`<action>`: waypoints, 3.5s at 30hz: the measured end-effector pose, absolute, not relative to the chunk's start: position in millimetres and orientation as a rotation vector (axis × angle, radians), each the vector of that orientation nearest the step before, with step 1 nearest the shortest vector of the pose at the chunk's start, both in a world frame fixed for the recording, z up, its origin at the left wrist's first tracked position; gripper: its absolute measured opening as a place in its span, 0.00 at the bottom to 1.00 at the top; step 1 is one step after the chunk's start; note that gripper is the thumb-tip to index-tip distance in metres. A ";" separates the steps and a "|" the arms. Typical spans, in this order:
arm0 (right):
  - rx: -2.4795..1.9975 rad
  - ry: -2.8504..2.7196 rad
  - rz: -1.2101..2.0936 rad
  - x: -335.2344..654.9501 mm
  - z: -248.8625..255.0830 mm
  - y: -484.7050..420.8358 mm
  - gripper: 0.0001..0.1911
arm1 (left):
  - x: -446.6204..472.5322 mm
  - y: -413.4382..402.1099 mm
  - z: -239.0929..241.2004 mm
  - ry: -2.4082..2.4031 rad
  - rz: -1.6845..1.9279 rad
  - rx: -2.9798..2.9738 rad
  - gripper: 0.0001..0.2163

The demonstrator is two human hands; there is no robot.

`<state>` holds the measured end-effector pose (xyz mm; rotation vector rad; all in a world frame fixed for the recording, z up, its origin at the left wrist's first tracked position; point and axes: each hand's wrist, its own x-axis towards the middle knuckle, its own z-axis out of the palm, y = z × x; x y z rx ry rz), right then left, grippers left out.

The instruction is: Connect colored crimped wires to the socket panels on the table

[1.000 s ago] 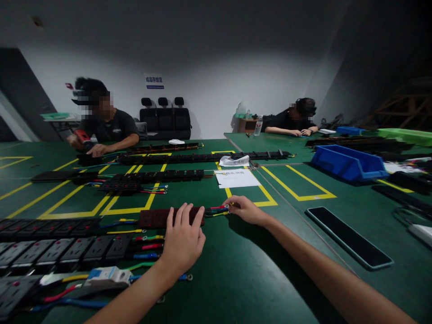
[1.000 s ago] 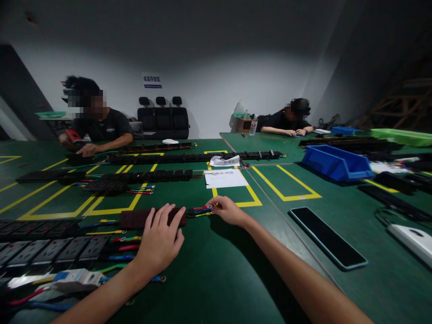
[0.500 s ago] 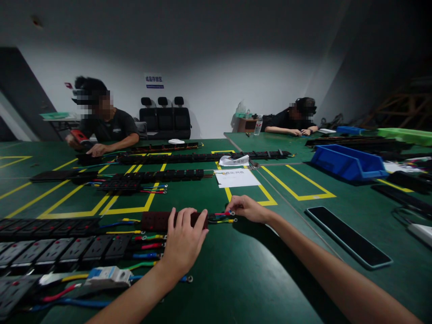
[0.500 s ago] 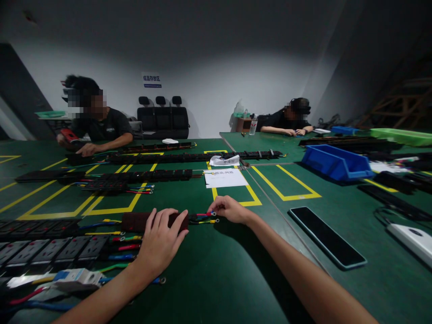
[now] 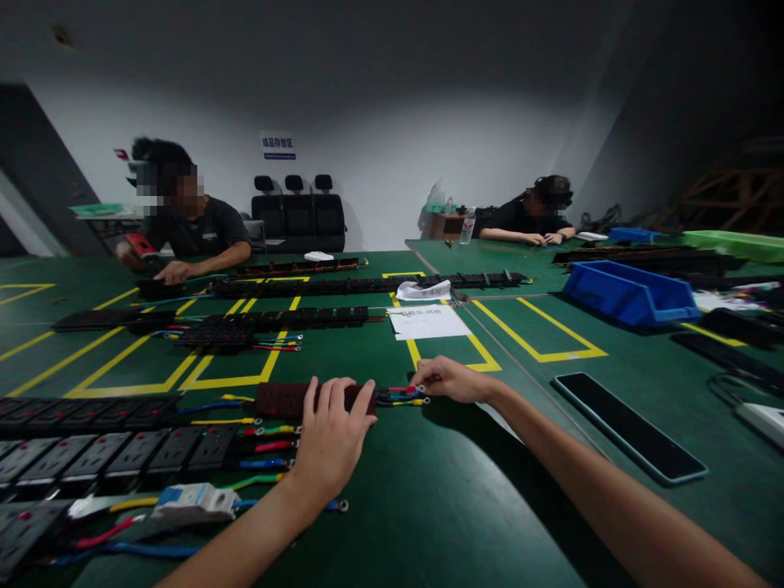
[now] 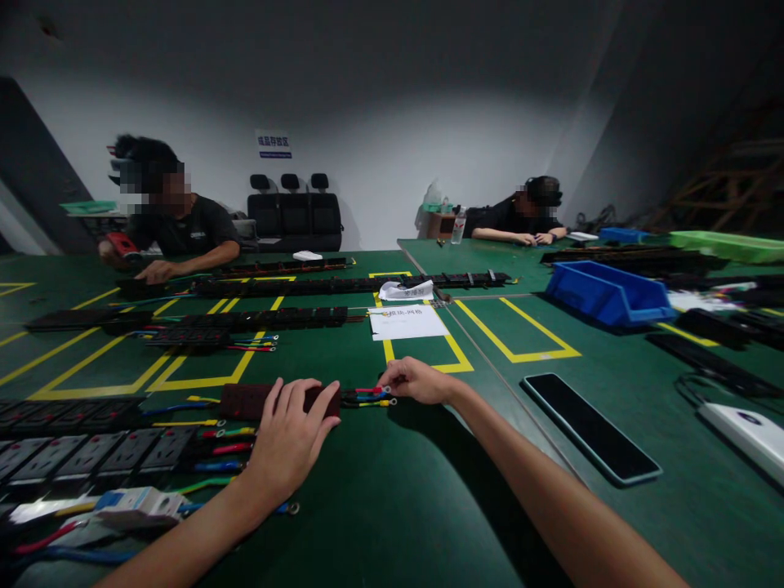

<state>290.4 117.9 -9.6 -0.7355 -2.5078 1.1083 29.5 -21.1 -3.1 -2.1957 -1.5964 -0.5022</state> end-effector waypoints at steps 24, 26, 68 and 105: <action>-0.811 -2.447 1.347 287.8 -0.4 108.3 0.20 | 28.5 -20.1 -3.1 -1.601 -0.501 -2.175 0.21; -0.798 -2.470 1.314 287.6 -1.1 109.6 0.19 | 28.7 -20.3 -3.5 -1.598 -0.502 -2.172 0.21; -1.057 -2.077 1.041 280.1 -28.6 113.1 0.13 | 27.7 -18.4 -2.5 -1.562 -0.585 -2.201 0.20; -1.179 -2.095 0.467 269.9 -28.8 98.9 0.15 | 25.8 -19.1 -4.7 -1.531 -0.570 -2.266 0.19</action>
